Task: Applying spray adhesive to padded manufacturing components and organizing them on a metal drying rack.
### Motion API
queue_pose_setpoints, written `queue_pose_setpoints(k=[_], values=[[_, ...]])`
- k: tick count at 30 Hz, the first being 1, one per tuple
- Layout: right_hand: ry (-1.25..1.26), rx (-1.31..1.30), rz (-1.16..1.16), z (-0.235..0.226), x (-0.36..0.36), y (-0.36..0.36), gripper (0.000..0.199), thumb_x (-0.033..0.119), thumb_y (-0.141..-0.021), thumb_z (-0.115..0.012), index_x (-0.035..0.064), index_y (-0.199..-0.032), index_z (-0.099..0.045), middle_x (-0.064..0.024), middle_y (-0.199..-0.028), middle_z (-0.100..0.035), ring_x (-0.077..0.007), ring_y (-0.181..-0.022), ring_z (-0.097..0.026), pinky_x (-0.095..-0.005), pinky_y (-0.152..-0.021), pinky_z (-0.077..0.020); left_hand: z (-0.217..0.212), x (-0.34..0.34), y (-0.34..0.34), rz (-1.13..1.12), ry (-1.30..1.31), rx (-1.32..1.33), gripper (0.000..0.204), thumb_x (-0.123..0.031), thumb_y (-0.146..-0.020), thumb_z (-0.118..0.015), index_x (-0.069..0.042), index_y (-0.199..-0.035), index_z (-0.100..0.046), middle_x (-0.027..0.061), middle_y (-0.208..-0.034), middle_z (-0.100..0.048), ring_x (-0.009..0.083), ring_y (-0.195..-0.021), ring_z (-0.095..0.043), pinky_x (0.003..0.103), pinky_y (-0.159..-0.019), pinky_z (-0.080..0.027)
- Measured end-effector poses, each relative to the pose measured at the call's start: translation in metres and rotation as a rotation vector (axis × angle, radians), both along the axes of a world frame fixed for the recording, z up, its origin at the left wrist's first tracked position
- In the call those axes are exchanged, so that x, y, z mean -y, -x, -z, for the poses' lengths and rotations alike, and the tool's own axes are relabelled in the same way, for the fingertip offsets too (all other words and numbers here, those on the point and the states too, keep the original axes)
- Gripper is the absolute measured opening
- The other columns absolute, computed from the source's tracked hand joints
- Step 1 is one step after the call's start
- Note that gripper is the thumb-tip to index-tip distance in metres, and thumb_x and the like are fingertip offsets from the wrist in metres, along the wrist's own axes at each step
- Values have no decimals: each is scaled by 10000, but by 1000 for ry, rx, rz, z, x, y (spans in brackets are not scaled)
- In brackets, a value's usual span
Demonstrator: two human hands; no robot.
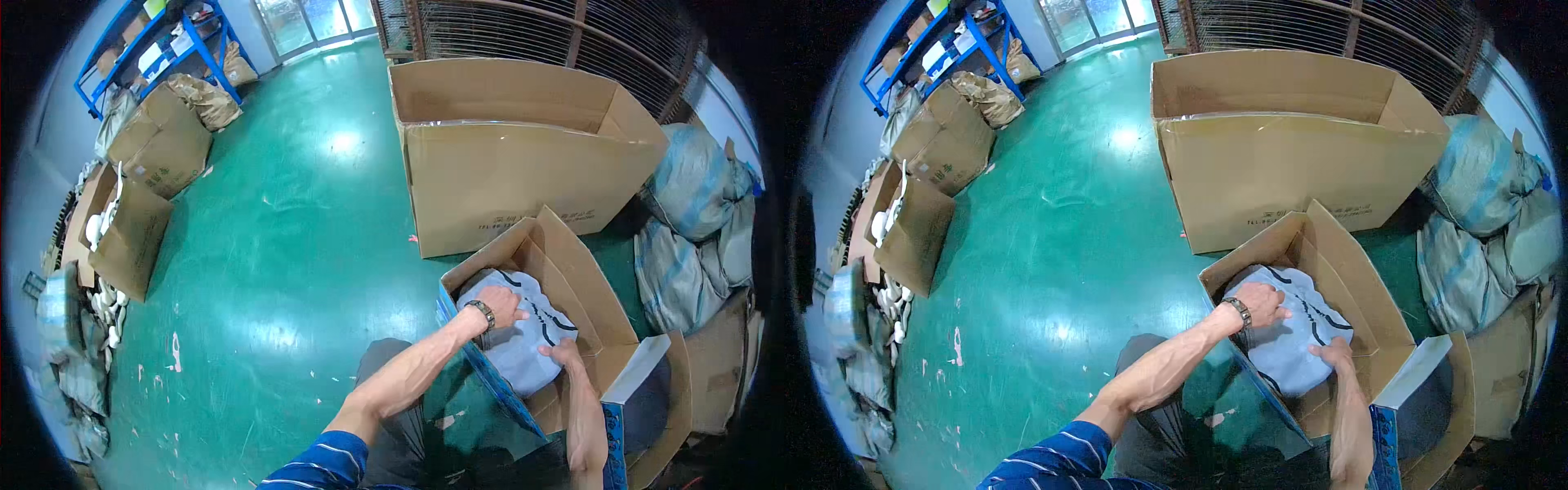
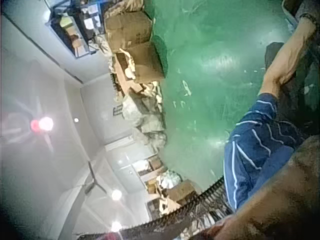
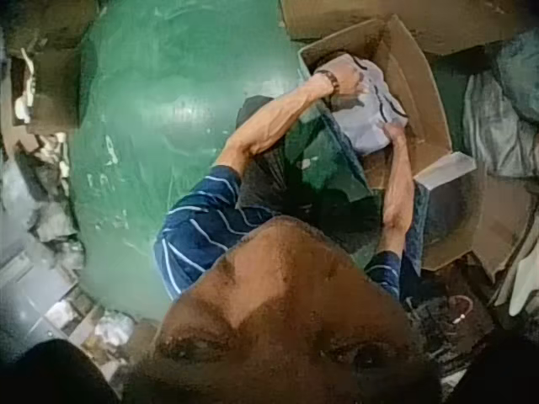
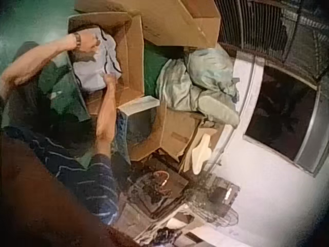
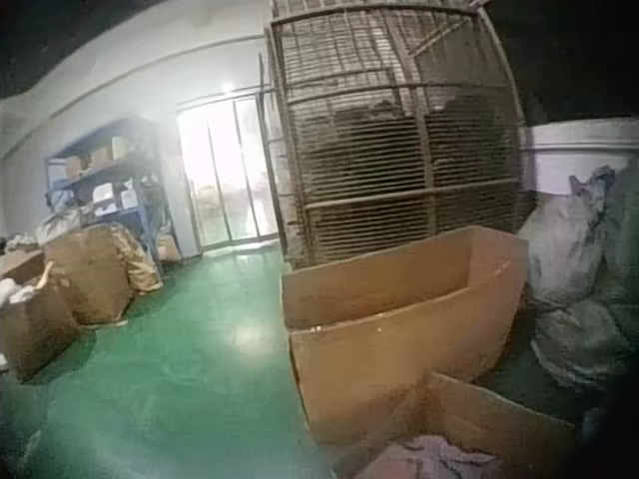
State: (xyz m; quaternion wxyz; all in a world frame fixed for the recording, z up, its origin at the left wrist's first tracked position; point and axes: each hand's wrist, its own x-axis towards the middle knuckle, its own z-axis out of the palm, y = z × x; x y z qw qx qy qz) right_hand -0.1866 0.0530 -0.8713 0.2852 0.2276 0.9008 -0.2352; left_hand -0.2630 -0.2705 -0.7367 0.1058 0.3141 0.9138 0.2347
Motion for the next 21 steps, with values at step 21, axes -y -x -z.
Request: queue_pose_setpoints(k=[21], values=[[-253, 12, -261, -85, 51, 13, 859, 574, -719, -852, -82, -1243, -669, -290, -1303, -658, -389, -1234, -640, -456, -1018, -528, 5, 7, 6, -3, 147, 42, 603, -609, -993, -506, -43, -1002, -715, 225, -917, -727, 424, -927, -701, 539, -788, -539]])
